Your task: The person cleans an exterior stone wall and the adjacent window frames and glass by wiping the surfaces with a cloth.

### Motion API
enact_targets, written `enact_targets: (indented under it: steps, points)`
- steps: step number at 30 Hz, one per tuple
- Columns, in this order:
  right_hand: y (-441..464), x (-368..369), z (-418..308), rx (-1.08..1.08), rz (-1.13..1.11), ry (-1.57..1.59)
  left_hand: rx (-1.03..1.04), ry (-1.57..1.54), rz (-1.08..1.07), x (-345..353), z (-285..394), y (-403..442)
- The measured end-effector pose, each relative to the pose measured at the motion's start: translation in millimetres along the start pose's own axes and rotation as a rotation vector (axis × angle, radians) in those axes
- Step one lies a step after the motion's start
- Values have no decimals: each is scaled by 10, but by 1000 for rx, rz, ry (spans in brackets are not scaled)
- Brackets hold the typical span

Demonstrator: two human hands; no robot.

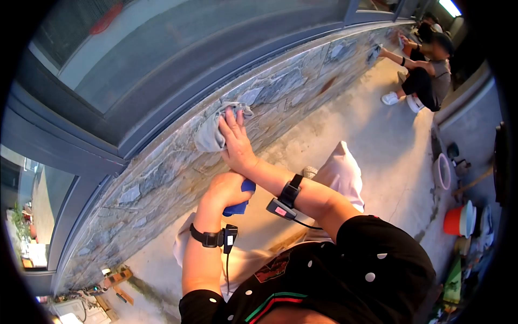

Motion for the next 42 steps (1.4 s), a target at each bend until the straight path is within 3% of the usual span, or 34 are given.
enact_targets:
  steps: [1, 4, 7, 9, 12, 13, 16, 17, 20, 21, 22, 25, 26, 27, 28, 29, 31, 33, 35, 36, 40, 42]
  points:
    - [-32, 80, -125, -121, -69, 6, -48, -6, -88, 48, -66, 3]
    - [30, 62, -95, -221, -30, -72, -68, -61, -44, 25, -112, -3]
    - [164, -153, 152, -438, -88, -377, -57, -82, 13, -12, -167, -2]
    - [290, -394, 529, -275, -19, -391, -30, -87, 38, -15, -162, -5]
    - [511, -918, 1369, 129, 314, -186, -81, -40, -3, -17, -161, -7]
    - [567, -1049, 1749, 380, 472, 165, -59, -47, 24, -15, -145, -8]
    - [577, -1390, 2958, 1007, 483, 251, -55, -28, 26, 6, -83, -19]
    - [577, -1444, 3062, 1126, 501, 334, -68, -6, 17, 5, -67, -16]
    - [546, -1331, 2799, 1118, 499, 440, -45, 4, -16, 36, -44, 10]
    - [425, -1096, 2881, 1021, 484, 407, -49, -2, -16, 45, -31, 16]
    - [310, -949, 2622, 974, 526, 170, -39, -7, -23, 49, -11, 26]
    - [52, -362, 1324, 1002, 340, 705, -39, 7, -60, 114, 2, 139]
    - [-162, -86, 1197, 1122, 130, 732, -48, 16, -82, 162, -9, 167]
    - [-494, 375, 1225, 1274, 154, 802, -49, 22, -87, 181, -20, 198]
    - [-269, 213, 641, 1370, 5, 1249, -30, 30, -76, 198, -13, 213]
    - [-339, 371, 593, 1465, -79, 1345, -13, 36, -63, 204, 0, 222]
    - [-126, 177, 422, 1534, 44, 1397, -31, 35, -87, 202, 10, 243]
    - [37, 4, 647, 1505, 65, 1436, -44, 33, -110, 206, 1, 300]
    - [105, -210, 1107, 1428, 132, 1278, -16, 29, -59, 223, -22, 313]
    - [216, -434, 1267, 1458, 218, 1261, -18, 28, -69, 239, -24, 319]
    - [539, -930, 2419, 1178, 508, 1089, -20, 34, -109, 254, 32, 338]
    - [592, -991, 2544, 1207, 557, 1041, -40, 23, -127, 280, 41, 327]
Point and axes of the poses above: each hand's wrist, its own y-axis towards the middle knuckle, its own x-axis out of the palm, z = x × y, the point moved 6 cm from there along y, towards the middle knuckle, and after that the axes turned 6 degrees about -y, right-handed, at the moved point
